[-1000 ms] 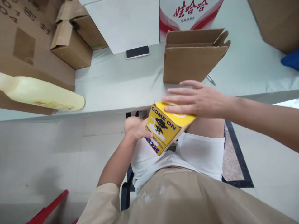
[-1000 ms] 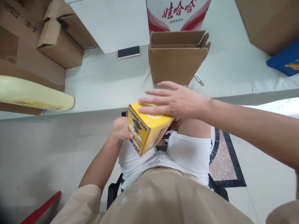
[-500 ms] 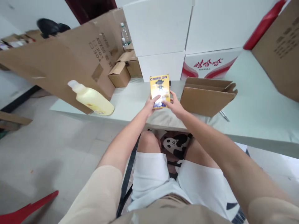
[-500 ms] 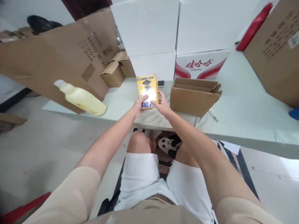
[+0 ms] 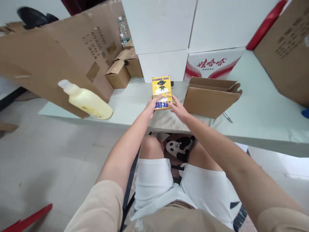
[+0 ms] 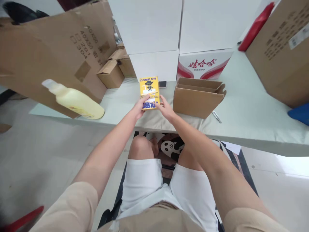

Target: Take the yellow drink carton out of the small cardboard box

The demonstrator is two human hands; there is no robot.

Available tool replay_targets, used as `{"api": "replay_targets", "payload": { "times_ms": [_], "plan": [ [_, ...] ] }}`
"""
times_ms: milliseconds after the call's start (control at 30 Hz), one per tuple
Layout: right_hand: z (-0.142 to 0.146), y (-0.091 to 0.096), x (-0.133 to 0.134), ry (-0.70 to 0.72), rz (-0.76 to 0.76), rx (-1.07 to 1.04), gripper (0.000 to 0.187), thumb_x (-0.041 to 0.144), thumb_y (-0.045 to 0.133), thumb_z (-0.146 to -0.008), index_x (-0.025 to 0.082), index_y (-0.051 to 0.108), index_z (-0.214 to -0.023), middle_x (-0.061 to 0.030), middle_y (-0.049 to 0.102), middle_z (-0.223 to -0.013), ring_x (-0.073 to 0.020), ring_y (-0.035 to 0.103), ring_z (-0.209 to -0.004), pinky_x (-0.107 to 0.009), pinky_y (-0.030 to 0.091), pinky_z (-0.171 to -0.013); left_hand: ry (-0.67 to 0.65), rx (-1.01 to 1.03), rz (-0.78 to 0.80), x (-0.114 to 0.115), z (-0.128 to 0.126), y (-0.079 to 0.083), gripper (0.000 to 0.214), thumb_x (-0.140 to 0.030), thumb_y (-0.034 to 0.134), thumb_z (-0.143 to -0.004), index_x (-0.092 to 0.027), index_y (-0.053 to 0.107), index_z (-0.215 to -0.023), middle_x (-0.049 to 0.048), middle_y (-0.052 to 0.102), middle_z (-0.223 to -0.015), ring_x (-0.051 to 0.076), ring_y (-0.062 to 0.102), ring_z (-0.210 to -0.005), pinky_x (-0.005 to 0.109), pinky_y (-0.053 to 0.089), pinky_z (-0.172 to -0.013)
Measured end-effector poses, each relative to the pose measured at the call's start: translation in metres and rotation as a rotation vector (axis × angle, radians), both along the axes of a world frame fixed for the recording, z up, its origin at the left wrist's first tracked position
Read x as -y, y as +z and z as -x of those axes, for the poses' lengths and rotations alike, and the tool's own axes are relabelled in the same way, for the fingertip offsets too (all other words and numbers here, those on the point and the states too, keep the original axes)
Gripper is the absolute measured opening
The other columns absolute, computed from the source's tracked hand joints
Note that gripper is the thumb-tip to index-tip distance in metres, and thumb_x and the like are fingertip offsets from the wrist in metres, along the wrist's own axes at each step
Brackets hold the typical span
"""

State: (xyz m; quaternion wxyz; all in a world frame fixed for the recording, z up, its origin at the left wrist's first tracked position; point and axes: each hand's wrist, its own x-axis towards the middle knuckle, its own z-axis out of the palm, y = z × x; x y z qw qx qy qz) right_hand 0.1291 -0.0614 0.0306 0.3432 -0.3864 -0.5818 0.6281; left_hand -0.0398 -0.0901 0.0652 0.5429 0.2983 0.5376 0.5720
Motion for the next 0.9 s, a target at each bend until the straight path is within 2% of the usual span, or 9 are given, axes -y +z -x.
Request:
{"api": "replay_targets", "payload": {
  "times_ms": [100, 233, 367, 467, 533, 600, 700, 800, 900],
  "plan": [
    [-0.048, -0.006, 0.048, 0.005, -0.087, 0.007, 0.072, 0.06, 0.075, -0.078, 0.032, 0.053, -0.14, -0.0088, 0.05, -0.156, -0.0297, 0.05, -0.143, -0.053, 0.043, -0.12, 0.024, -0.051, -0.02, 0.018, 0.0, -0.006, 0.062, -0.044, 0.088, -0.067, -0.02, 0.064, -0.119, 0.0106, 0.077, -0.122, 0.023, 0.076, -0.102, 0.038, 0.058, -0.095],
    [-0.125, -0.019, 0.086, -0.124, -0.283, 0.09, 0.045, 0.053, 0.065, -0.09, 0.028, 0.059, -0.127, -0.0102, 0.062, -0.133, -0.0241, 0.064, -0.122, -0.045, 0.058, -0.1, -0.143, -0.064, 0.129, 0.02, -0.009, -0.018, 0.061, -0.049, 0.084, -0.07, -0.022, 0.067, -0.122, 0.0108, 0.078, -0.125, 0.026, 0.077, -0.103, 0.036, 0.061, -0.088],
    [-0.185, -0.011, 0.068, -0.49, -0.393, 0.232, 0.033, 0.045, 0.065, -0.087, 0.026, 0.061, -0.114, -0.0053, 0.064, -0.106, -0.0184, 0.066, -0.096, -0.035, 0.059, -0.081, -0.217, -0.163, 0.275, -0.001, -0.027, -0.031, 0.049, -0.055, 0.077, -0.074, -0.022, 0.074, -0.11, 0.0111, 0.082, -0.112, 0.025, 0.078, -0.094, 0.033, 0.059, -0.076],
    [-0.213, 0.012, 0.044, -0.711, -0.455, 0.383, 0.036, 0.04, 0.066, -0.082, 0.026, 0.061, -0.114, -0.0035, 0.06, -0.102, -0.0158, 0.061, -0.088, -0.032, 0.056, -0.078, -0.255, -0.278, 0.305, -0.017, -0.032, -0.032, 0.044, -0.06, 0.074, -0.075, -0.022, 0.077, -0.097, 0.0114, 0.083, -0.093, 0.027, 0.077, -0.085, 0.034, 0.057, -0.071],
    [-0.224, 0.031, 0.029, -0.77, -0.484, 0.466, 0.043, 0.038, 0.069, -0.077, 0.026, 0.06, -0.118, -0.0034, 0.059, -0.104, -0.0155, 0.06, -0.086, -0.031, 0.054, -0.076, -0.276, -0.403, 0.329, -0.027, -0.029, -0.027, 0.041, -0.061, 0.076, -0.073, -0.021, 0.076, -0.083, 0.0103, 0.08, -0.074, 0.028, 0.075, -0.078, 0.034, 0.054, -0.069],
    [-0.228, 0.049, 0.013, -0.79, -0.366, 0.452, 0.052, 0.038, 0.07, -0.076, 0.028, 0.056, -0.125, -0.0025, 0.058, -0.103, -0.0152, 0.059, -0.083, -0.03, 0.053, -0.071, -0.279, -0.56, 0.364, -0.036, -0.024, -0.018, 0.037, -0.057, 0.082, -0.068, -0.021, 0.071, -0.066, 0.0082, 0.069, -0.054, 0.03, 0.072, -0.072, 0.034, 0.05, -0.067],
    [-0.226, 0.072, -0.015, -0.794, -0.024, 0.338, 0.049, 0.046, 0.063, -0.085, 0.028, 0.048, -0.128, -0.0004, 0.056, -0.089, -0.0144, 0.058, -0.07, -0.026, 0.048, -0.056, -0.243, -0.783, 0.393, -0.047, -0.018, -0.003, 0.041, -0.05, 0.087, -0.062, -0.024, 0.059, -0.047, 0.0062, 0.053, -0.04, 0.033, 0.067, -0.071, 0.033, 0.042, -0.067],
    [-0.22, 0.086, -0.041, -0.694, 0.231, 0.317, 0.03, 0.048, 0.059, -0.09, 0.023, 0.052, -0.105, 0.0018, 0.05, -0.073, -0.0103, 0.048, -0.054, -0.021, 0.036, -0.044, -0.165, -0.899, 0.331, -0.052, -0.015, 0.002, 0.048, -0.053, 0.084, -0.065, -0.025, 0.052, -0.044, 0.0055, 0.048, -0.042, 0.033, 0.063, -0.076, 0.032, 0.035, -0.067],
    [-0.214, 0.093, -0.057, -0.573, 0.345, 0.354, 0.017, 0.033, 0.062, -0.086, 0.02, 0.052, -0.085, 0.0023, 0.047, -0.064, -0.0069, 0.039, -0.045, -0.019, 0.025, -0.038, -0.063, -0.864, 0.203, -0.053, -0.015, -0.009, 0.049, -0.054, 0.074, -0.075, -0.024, 0.047, -0.048, 0.0025, 0.046, -0.048, 0.024, 0.054, -0.068, 0.03, 0.029, -0.063]
  ]
}}
